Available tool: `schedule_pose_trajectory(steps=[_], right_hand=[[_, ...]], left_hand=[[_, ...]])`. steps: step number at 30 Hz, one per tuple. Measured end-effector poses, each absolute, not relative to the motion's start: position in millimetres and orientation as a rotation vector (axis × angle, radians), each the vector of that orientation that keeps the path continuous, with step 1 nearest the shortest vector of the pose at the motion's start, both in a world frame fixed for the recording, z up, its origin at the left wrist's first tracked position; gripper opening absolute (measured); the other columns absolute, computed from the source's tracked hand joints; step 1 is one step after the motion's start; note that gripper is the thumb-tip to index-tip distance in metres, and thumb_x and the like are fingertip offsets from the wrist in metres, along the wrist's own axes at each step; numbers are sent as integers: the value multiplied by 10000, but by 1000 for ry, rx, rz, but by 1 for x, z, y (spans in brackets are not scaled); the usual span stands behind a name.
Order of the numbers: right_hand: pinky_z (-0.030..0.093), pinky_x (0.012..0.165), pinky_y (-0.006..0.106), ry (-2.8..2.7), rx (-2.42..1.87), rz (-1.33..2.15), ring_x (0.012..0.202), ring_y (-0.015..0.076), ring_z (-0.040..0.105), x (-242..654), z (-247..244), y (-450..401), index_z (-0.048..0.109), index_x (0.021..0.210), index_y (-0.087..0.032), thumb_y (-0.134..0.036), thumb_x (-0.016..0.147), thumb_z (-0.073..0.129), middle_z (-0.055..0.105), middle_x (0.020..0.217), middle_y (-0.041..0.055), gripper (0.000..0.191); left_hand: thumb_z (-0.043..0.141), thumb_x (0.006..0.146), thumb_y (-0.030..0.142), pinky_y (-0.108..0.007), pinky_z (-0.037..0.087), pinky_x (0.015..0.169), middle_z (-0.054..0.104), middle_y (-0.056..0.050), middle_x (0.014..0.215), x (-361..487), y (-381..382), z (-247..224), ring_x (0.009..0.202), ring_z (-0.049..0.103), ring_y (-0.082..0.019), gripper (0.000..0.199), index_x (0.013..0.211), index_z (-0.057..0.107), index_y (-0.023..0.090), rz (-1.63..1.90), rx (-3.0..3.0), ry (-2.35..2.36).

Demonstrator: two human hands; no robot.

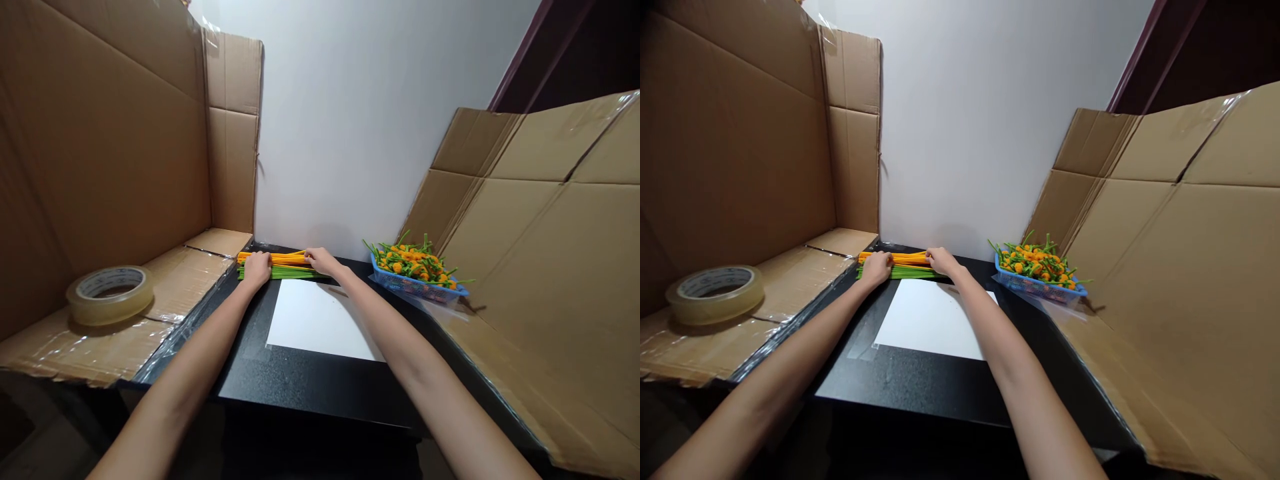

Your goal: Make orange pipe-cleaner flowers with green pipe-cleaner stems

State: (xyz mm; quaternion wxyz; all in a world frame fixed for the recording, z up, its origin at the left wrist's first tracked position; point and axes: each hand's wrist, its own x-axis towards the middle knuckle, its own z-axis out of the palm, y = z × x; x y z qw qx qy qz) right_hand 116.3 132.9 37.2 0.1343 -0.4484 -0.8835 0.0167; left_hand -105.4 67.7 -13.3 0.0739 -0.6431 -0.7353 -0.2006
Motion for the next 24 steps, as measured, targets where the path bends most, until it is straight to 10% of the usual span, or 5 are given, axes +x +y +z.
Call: schedule_pose_trajectory(steps=[18,24], right_hand=[[418,656,249,-2439,-1311,205,632,151,569,228,76,134,653,832,-178,-227,892,505,651,645,9,166],[416,533,250,-1908,-1098,846,514,125,521,251,47,70,595,838,-201,-511,806,618,628,626,7,312]], left_hand=[[462,894,132,-380,504,917,733,-169,1091,-117,64,-12,1068,666,-301,321,1032,752,142,-736,-1914,-2262],[456,976,432,-430,413,1089,705,-144,1193,-91,54,10,1212,583,-297,379,1085,705,168,-1342,-2108,-1992]])
